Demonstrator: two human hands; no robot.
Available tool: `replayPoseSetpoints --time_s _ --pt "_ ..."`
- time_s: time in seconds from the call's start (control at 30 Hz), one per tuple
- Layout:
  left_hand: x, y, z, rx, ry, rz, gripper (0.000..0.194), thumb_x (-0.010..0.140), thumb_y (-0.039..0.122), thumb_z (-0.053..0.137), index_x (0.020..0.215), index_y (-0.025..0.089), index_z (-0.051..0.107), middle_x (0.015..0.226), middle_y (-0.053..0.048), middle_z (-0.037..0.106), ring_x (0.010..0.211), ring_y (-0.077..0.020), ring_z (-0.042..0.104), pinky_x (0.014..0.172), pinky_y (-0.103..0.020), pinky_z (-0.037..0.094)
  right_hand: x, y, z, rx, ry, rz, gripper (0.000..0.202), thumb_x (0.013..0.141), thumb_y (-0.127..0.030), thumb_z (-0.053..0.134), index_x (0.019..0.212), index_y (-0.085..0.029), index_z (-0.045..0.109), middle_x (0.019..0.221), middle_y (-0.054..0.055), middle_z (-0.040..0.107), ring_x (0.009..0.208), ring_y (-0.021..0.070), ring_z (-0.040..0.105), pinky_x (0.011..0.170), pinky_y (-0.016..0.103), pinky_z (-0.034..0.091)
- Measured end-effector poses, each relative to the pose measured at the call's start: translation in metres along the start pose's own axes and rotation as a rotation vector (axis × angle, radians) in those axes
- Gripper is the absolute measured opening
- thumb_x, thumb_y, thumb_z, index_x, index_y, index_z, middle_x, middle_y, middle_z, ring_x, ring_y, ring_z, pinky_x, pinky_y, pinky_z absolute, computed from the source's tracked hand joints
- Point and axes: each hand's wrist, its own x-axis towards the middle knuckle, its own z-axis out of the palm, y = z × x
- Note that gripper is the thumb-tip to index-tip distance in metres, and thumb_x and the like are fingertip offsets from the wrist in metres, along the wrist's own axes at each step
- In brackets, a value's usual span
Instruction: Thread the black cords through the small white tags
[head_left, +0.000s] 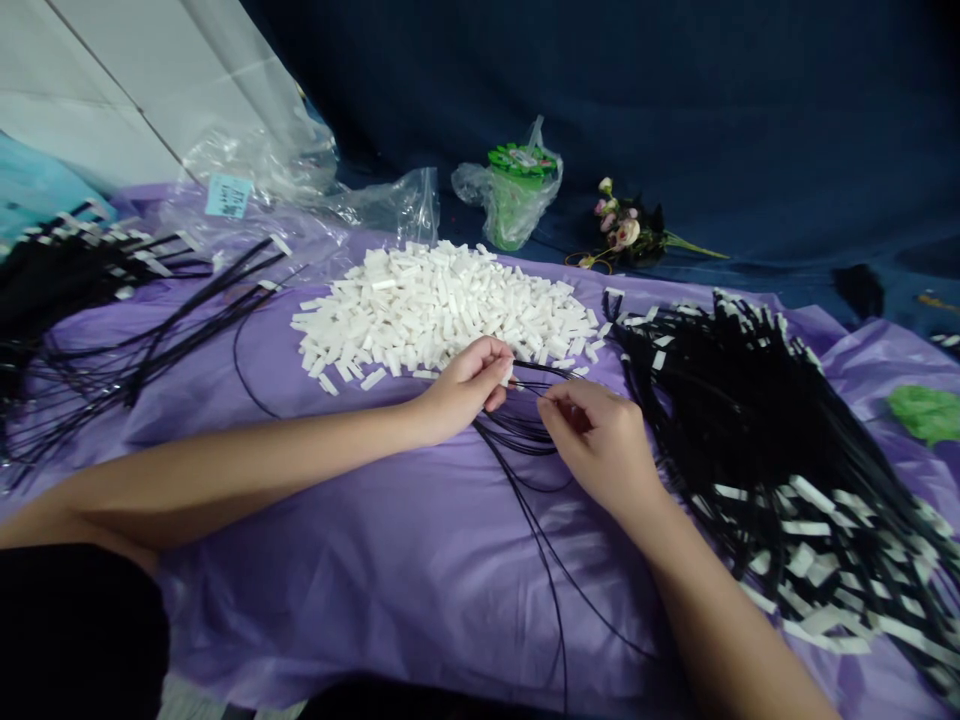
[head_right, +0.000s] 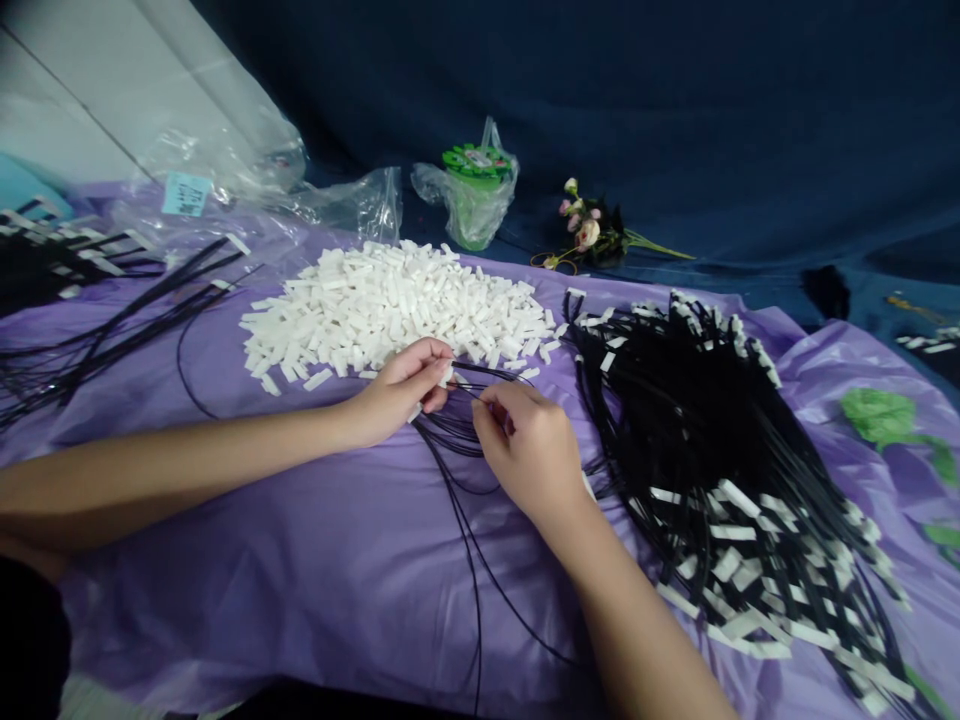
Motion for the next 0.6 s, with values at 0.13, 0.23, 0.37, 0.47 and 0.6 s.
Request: replayPoseSetpoints --time_s 0.13,0.23,0.37,0.47,0.6 --pt "-0.002 0.002 0.002 -0.01 -0.022 -0.008 0.008 0.09 0.025 0.048 0.088 0.018 0.046 0.071 0.004 0.045 0.048 -0.0026 0.043 0.047 -0.02 0.032 0.001 -0.002 0.005 -0.19 0.021 -0.088 0.017 0.091 -0.026 0.053 0.098 -0.018 0.065 0.088 0.007 0.066 0.073 0.0171 0.058 0.065 0.026 0.039" --pt "-0.002 0.002 0.002 -0.017 -0.029 -0.01 0.009 0.09 0.026 0.048 0.088 0.018 0.046 0.069 0.005 0.043 0.048 -0.0028 0.042 0.047 -0.02 0.032 0.001 -0.004 0.01 -0.273 0.038 -0.132 0.02 0.094 -0.026 0.049 0.094 -0.018 0.067 0.083 0.006 0.066 0.067 0.0151 0.058 0.061 0.025 0.038" --pt "-0.003 0.004 0.002 0.019 -0.024 -0.024 0.01 0.09 0.026 0.048 0.085 0.018 0.046 0.067 0.006 0.041 0.047 -0.0032 0.041 0.047 -0.02 0.031 0.001 -0.005 0.014 -0.338 0.108 -0.194 0.02 0.094 -0.027 0.05 0.091 -0.019 0.068 0.08 0.004 0.066 0.063 0.0127 0.059 0.055 0.023 0.035" --pt "-0.004 0.006 0.002 0.056 -0.021 -0.034 0.009 0.09 0.025 0.047 0.084 0.018 0.045 0.065 0.006 0.041 0.047 -0.0036 0.04 0.046 -0.02 0.03 0.001 -0.004 0.016 -0.368 0.153 -0.24 0.017 0.093 -0.026 0.053 0.089 -0.019 0.068 0.078 0.001 0.067 0.064 0.0123 0.061 0.055 0.023 0.035" --pt "-0.004 0.008 0.003 0.084 -0.014 -0.045 0.008 0.09 0.024 0.046 0.085 0.018 0.045 0.063 0.006 0.041 0.046 -0.004 0.038 0.046 -0.019 0.028 0.002 -0.004 0.018 -0.388 0.134 -0.279 0.016 0.093 -0.024 0.054 0.087 -0.019 0.068 0.077 0.001 0.067 0.068 0.0131 0.063 0.058 0.023 0.037"
